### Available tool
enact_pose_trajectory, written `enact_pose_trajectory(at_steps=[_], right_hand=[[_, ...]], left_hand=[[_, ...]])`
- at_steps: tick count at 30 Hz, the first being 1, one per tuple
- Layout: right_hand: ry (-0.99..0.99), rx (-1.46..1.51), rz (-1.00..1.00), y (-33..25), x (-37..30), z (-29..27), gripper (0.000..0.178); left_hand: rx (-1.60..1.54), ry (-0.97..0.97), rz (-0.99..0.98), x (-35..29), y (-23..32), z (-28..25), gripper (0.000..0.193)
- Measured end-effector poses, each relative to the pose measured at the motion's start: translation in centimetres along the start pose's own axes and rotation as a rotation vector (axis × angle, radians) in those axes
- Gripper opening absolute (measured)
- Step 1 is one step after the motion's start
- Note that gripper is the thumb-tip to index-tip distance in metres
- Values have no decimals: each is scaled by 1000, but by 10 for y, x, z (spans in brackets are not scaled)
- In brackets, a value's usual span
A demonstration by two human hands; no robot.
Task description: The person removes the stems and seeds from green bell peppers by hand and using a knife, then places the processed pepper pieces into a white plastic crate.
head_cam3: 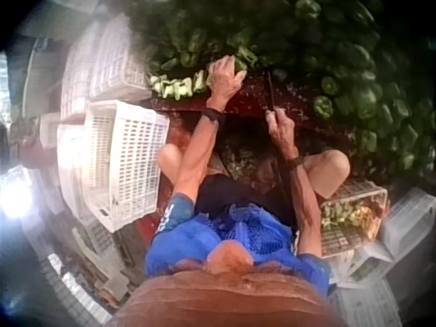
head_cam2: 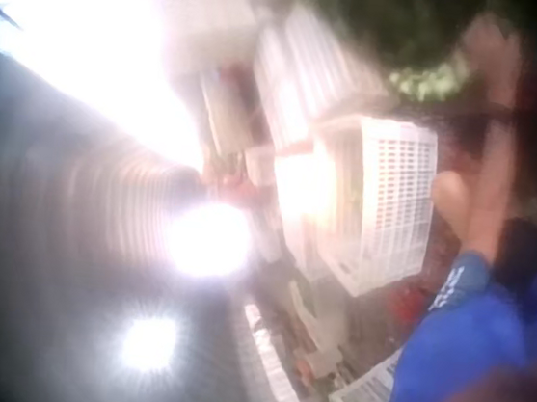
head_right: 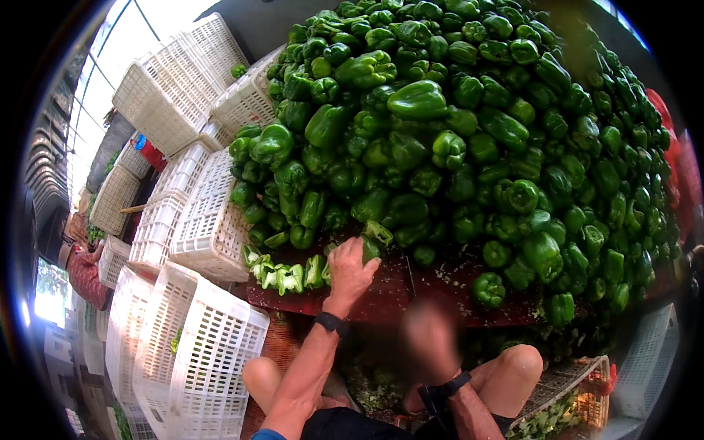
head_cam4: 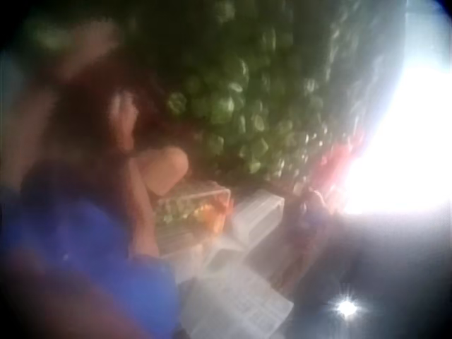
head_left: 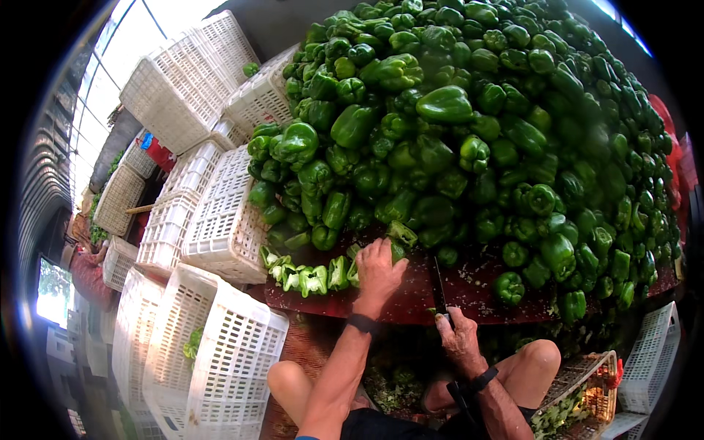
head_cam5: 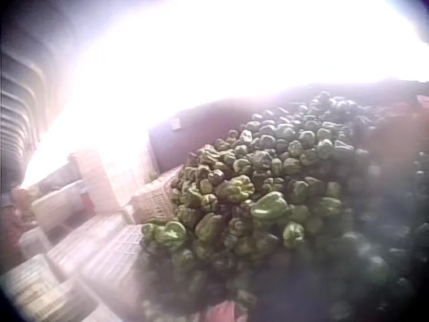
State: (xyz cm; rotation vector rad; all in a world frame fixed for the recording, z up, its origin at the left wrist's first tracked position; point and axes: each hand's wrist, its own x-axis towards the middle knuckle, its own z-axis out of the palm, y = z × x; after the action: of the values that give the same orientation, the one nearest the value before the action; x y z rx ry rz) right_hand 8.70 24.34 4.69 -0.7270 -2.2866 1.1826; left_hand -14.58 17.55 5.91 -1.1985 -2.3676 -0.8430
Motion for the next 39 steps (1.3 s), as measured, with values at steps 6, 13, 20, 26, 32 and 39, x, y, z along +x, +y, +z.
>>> enact_pose_trajectory(at_steps=[6, 13, 20, 26, 32, 39], right_hand=[[1, 142, 160, -16, -1, -24, 9], [-142, 135, 157, -11, -24, -42, 17], [-104, 171, -43, -23, -18, -49, 12], [-276, 123, 82, -29, 6, -53, 10], [-525, 125, 331, -56, 50, -62, 25], [-527, -101, -19, -53, 56, -69, 25]], left_hand=[[-347, -208, 66, -16, 27, -1, 45], [-622, -152, -203, -62, 48, -18, 41], [-498, -112, -162, -61, 48, -19, 34], [-549, -142, -179, -63, 48, -14, 32], [-480, -100, -271, -70, 30, -8, 26], [-425, 12, -321, -77, 42, -2, 18]])
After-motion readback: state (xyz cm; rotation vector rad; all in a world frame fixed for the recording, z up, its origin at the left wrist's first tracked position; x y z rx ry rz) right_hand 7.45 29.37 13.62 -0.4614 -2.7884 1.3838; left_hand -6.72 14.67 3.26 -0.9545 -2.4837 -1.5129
